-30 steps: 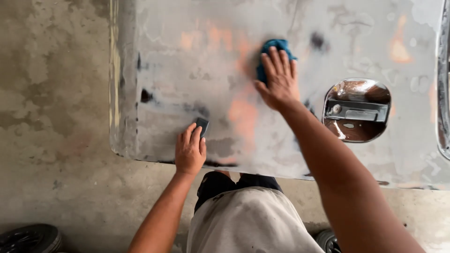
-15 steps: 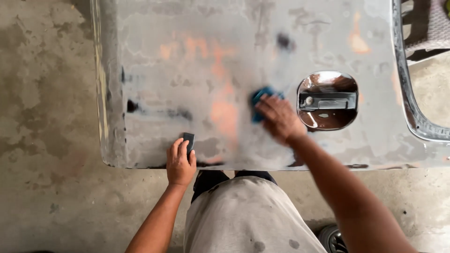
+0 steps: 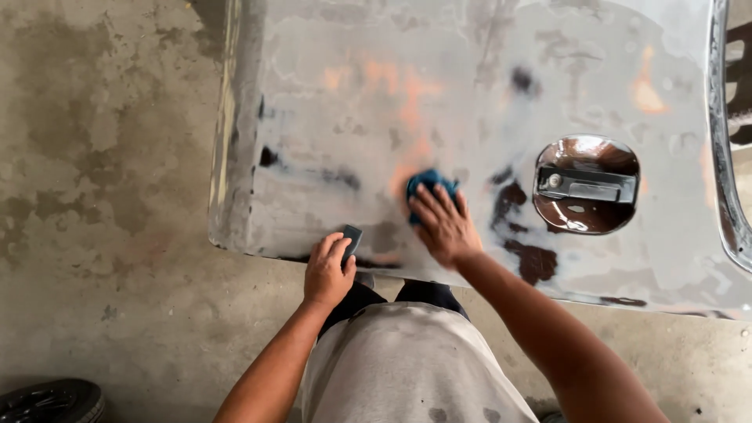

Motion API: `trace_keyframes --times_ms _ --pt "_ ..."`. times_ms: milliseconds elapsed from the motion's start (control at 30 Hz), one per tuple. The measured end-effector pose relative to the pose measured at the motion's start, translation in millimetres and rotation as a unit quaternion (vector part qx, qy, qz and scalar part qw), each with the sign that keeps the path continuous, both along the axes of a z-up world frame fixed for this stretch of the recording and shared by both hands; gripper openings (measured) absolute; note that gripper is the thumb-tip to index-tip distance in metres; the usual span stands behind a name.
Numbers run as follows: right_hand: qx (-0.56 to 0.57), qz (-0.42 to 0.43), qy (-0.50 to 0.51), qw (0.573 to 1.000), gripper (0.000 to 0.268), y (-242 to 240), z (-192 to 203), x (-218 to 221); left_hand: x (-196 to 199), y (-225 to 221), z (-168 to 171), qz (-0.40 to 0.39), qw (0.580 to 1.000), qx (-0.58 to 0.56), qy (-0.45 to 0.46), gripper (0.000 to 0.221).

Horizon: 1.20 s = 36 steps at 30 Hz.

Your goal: The person cleans a large, flat car part, likely a door panel, using a blue cloth and a black sanding block. They wipe the surface, sand specific areas, and periodically rinse the cloth and sanding block in a green bucket of water.

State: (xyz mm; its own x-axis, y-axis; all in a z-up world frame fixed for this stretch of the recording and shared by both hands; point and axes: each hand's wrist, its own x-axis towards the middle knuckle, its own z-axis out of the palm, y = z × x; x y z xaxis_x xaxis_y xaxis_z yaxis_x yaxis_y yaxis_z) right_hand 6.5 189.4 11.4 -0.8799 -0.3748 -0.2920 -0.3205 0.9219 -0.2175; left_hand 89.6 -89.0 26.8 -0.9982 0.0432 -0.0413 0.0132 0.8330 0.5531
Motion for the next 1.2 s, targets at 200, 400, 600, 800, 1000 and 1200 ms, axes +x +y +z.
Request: trace_keyframes --times_ms 200,400,600,800,1000,1200 --pt "0.168 0.071 -0.030 0.983 0.069 79.3 19.3 6.0 8.8 -38.8 2.2 -0.004 0.999 0.036 -0.006 0.036" --pt "-0.043 -0.194 0.062 0.978 0.071 62.8 0.6 6.5 21.7 -100.7 -15.6 0.016 0.996 0.088 0.022 0.036" --pt "-0.043 -0.279 0.106 0.954 0.070 -98.1 -17.2 45.1 49.9 -216.3 -11.5 0.033 0.989 0.140 0.037 0.034" --pt "-0.055 -0.213 0.099 0.970 0.071 -270.9 -30.2 50.4 100.8 -357.0 -8.0 0.144 0.969 0.193 0.044 0.032" --pt "-0.094 -0.111 0.042 0.988 0.071 -387.9 -21.9 48.4 124.1 -431.0 -23.2 0.253 0.933 0.257 0.006 0.032" --pt "-0.051 -0.014 0.006 0.999 0.060 -432.6 -19.6 20.0 53.2 -436.2 -36.8 0.230 0.912 0.335 -0.052 0.035"
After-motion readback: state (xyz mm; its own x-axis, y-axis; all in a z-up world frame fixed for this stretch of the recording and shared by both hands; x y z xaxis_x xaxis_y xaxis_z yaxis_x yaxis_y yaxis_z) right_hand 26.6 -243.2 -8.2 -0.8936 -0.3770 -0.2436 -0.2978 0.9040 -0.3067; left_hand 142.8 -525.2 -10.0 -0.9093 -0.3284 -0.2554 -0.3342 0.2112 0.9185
